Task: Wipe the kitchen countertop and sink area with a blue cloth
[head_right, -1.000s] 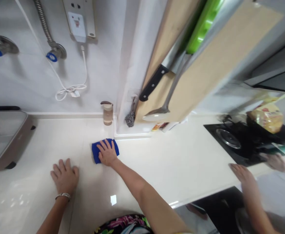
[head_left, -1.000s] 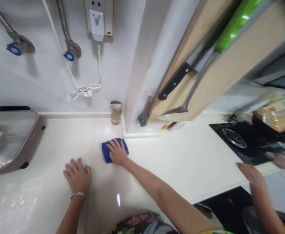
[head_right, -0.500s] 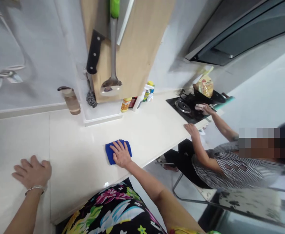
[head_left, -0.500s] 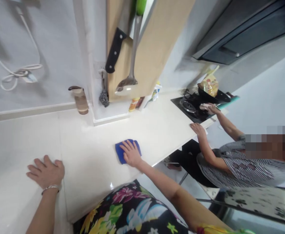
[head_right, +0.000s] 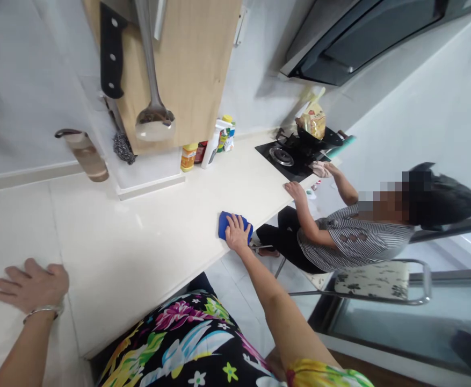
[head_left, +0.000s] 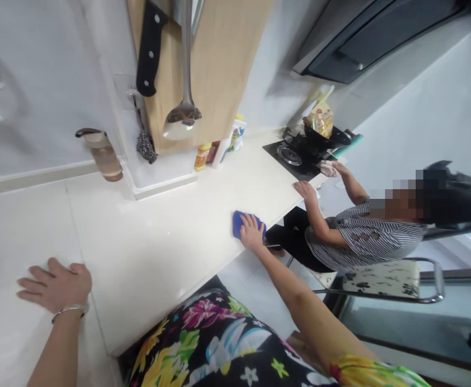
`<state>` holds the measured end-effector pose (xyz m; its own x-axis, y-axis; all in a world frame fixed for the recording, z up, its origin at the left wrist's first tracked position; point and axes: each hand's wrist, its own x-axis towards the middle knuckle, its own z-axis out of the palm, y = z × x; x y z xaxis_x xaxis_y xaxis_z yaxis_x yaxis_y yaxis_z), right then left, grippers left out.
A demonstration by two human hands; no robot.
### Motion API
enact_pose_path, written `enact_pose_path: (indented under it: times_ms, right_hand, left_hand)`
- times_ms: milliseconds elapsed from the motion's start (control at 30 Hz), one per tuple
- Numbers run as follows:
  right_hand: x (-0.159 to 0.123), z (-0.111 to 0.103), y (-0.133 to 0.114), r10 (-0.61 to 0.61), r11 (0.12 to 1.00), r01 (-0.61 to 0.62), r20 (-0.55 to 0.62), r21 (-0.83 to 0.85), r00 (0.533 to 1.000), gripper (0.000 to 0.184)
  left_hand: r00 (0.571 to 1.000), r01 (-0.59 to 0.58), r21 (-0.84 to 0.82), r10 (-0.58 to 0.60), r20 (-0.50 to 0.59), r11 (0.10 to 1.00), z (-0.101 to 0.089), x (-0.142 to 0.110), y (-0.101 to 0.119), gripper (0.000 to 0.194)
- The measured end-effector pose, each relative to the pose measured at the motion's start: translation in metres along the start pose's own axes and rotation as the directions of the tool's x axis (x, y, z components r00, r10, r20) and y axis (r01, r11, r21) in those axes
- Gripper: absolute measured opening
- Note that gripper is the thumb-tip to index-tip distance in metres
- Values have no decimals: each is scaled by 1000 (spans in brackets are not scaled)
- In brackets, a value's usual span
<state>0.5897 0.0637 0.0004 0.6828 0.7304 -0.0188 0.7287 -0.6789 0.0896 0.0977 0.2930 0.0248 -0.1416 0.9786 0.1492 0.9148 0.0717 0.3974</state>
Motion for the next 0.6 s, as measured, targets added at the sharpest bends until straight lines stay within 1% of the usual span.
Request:
enact_pose_path:
  times_ms: [67, 133, 267, 367, 433, 500, 600]
  right_hand:
    - [-7, 0, -9, 39, 999, -39, 2, -21, 999, 58]
    - [-18, -1, -21, 34, 999, -33, 3, -20, 999, 58]
    - [-48, -5, -52, -37, 999, 37, 0, 34, 999, 57]
    - [-74, -10, -85, -79, 994, 80, -13, 70, 997, 57]
    - [-91, -14, -108, -124, 988, 125, -14, 96, 992, 57]
    - [-106, -17, -131, -200, 972, 200, -7, 124, 980, 57]
    - [-122, -21, -155, -350, 921, 348, -15, 173, 936, 57]
  left_hand:
    - [999, -15, -41, 13, -45, 999, 5, 1, -4, 77]
    - [996, -38, -73, 32, -85, 997, 12, 2, -11, 76]
    - [997, -48, -63, 44, -70, 997, 24, 6, -21, 73]
    - [997, -52, -70, 48, -62, 996, 23, 5, -20, 71]
    - [996, -56, -82, 51, -68, 995, 20, 2, -17, 71]
    - [995, -65, -93, 58, -84, 994, 16, -1, -13, 71]
    - [992, -78, -104, 67, -105, 992, 15, -3, -12, 73]
